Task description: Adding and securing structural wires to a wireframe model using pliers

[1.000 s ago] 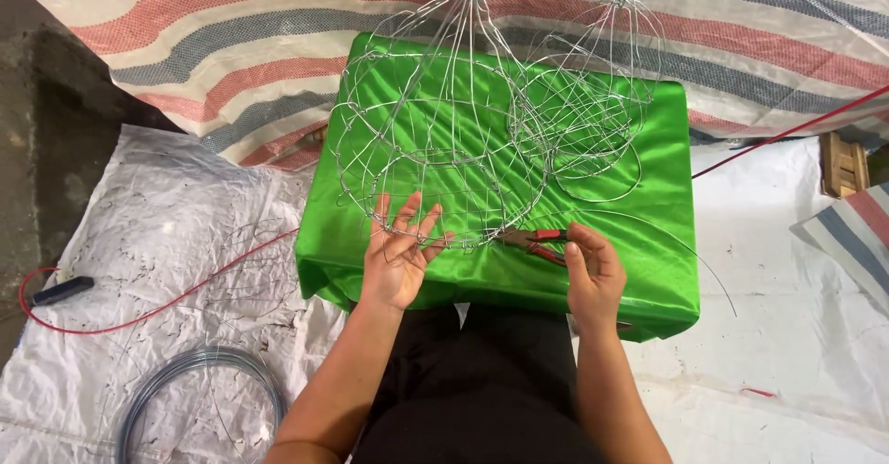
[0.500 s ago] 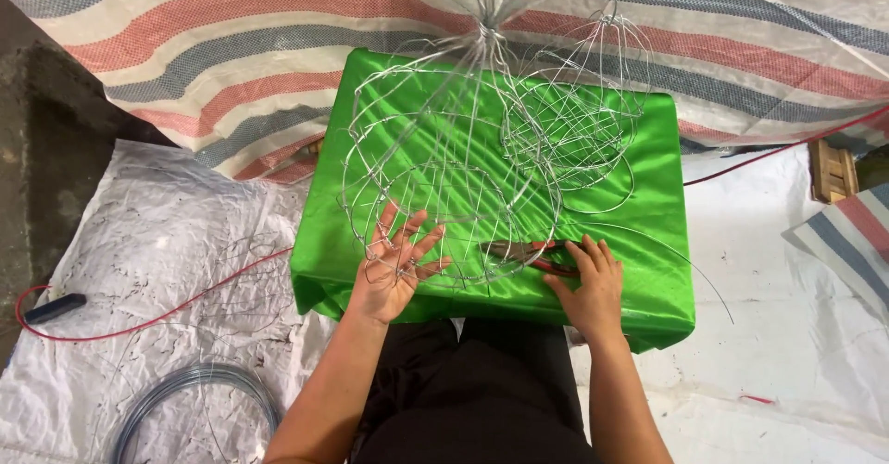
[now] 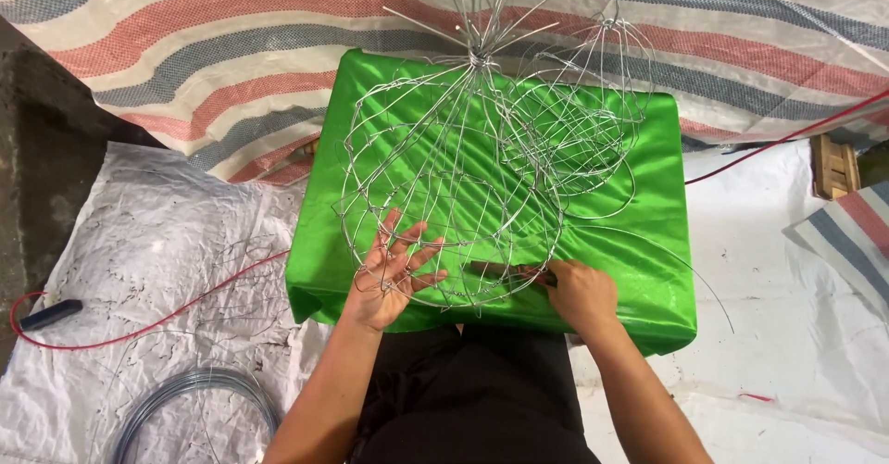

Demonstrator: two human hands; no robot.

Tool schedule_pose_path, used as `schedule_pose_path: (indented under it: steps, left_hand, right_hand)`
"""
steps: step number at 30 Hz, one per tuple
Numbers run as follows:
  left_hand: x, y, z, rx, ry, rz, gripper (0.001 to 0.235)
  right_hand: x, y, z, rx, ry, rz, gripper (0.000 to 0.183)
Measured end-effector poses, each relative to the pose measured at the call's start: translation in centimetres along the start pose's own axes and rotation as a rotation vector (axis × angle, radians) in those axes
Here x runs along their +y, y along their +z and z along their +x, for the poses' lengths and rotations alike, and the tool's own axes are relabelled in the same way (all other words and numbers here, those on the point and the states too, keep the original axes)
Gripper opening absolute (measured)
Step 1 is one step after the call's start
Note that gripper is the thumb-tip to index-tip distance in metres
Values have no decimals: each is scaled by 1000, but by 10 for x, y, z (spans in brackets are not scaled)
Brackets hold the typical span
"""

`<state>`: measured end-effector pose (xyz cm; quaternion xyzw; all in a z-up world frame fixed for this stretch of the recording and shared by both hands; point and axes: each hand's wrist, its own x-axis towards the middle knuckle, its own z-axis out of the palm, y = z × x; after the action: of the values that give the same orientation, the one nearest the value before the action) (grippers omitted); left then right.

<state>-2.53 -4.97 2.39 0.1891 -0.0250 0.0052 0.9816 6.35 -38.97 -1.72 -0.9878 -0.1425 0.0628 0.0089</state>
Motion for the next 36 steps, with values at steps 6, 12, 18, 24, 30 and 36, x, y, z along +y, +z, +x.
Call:
schedule_pose_path:
  steps: [6,12,18,24,30,36]
  left_hand:
    - [3,-23,6,-53,-100,-77,69]
    - [10,-30,25,-89,-126,-170,64]
    - [19,-23,20,-98,-58,-156,60]
    - [-1,-32,34,-128,-77,-193,63]
    - [-4,-39,47,-13,-90,-197,61]
    - [13,-30,58,-1,-70,-235,57]
  right_hand:
    - [6,-37,-26,462,117,284,40]
    - [14,-30,-58,433,432,840,38]
    - [0,-60,-85,223,197,1682,58]
    - [21,-26,-85,-123,-442,2102,46]
    - [-8,-48,-65,-141,-502,2047,63]
    - [-28,-65,-54,-366,-546,2027,63]
